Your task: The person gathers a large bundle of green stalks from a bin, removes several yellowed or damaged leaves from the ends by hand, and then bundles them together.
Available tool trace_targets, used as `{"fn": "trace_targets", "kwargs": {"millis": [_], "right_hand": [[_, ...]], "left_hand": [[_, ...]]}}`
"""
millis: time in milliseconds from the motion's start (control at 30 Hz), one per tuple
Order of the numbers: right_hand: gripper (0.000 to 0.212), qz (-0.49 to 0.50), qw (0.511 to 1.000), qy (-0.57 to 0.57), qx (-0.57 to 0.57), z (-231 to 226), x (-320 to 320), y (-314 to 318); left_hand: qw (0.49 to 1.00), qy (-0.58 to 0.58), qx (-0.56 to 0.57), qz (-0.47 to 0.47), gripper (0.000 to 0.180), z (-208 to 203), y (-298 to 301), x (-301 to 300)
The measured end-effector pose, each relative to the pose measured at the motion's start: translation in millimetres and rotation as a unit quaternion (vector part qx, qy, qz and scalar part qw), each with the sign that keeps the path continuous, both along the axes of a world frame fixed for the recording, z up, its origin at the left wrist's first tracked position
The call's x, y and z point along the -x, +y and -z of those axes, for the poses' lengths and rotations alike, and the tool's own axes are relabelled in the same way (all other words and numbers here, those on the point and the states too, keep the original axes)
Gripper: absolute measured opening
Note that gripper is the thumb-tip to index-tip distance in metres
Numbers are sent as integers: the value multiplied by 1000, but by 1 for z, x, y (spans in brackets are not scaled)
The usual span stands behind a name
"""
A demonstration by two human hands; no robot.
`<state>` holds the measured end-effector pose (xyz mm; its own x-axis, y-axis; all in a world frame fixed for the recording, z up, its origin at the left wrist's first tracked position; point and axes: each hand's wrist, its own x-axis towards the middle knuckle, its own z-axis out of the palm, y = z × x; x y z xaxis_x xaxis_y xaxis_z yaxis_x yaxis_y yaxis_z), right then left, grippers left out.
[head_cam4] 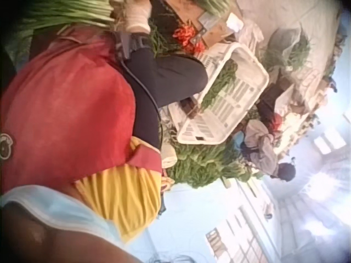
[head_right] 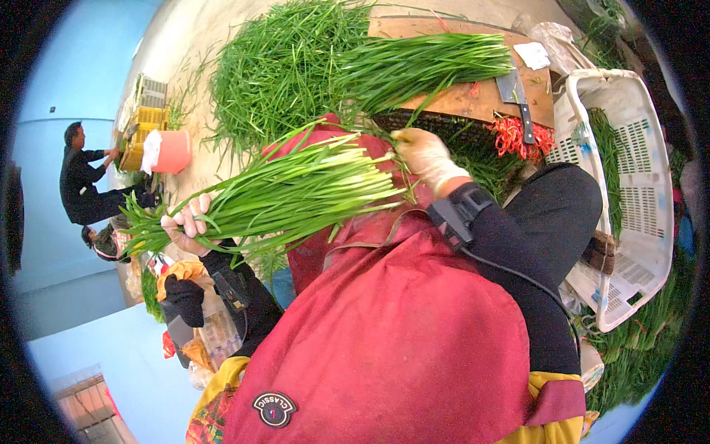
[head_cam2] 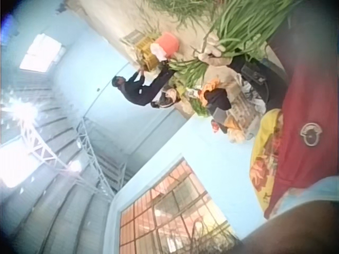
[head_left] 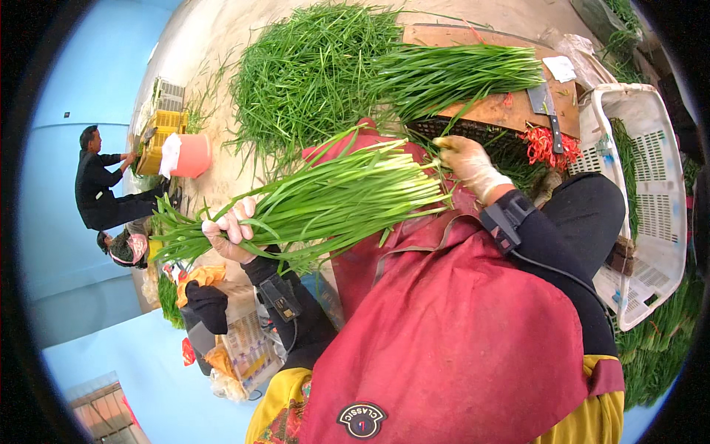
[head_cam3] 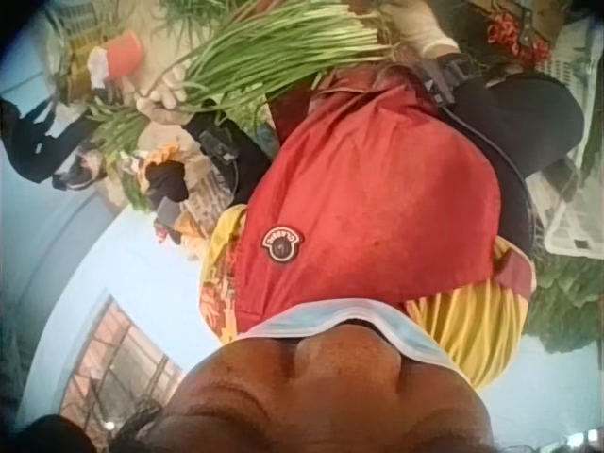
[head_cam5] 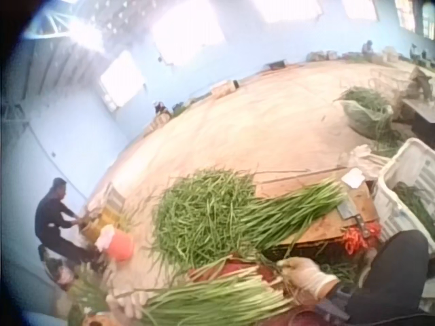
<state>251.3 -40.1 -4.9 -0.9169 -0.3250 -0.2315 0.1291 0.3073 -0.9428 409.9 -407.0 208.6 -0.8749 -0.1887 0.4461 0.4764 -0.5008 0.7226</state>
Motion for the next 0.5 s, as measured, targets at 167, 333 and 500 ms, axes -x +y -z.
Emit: {"fn": "trace_targets", "kwargs": {"millis": [167, 333, 500], "right_hand": [[37, -173, 928, -3, -330, -3, 6, 98], [48, -189, 974, 16, 127, -35, 5, 61], [17, -166, 943, -200, 209, -43, 0, 5]], "left_hand": [[999, -1, -43, 10, 30, 8, -3, 0], [999, 13, -33, 26, 32, 11, -1, 5], [999, 0, -46, 23, 35, 13, -4, 1]]}}
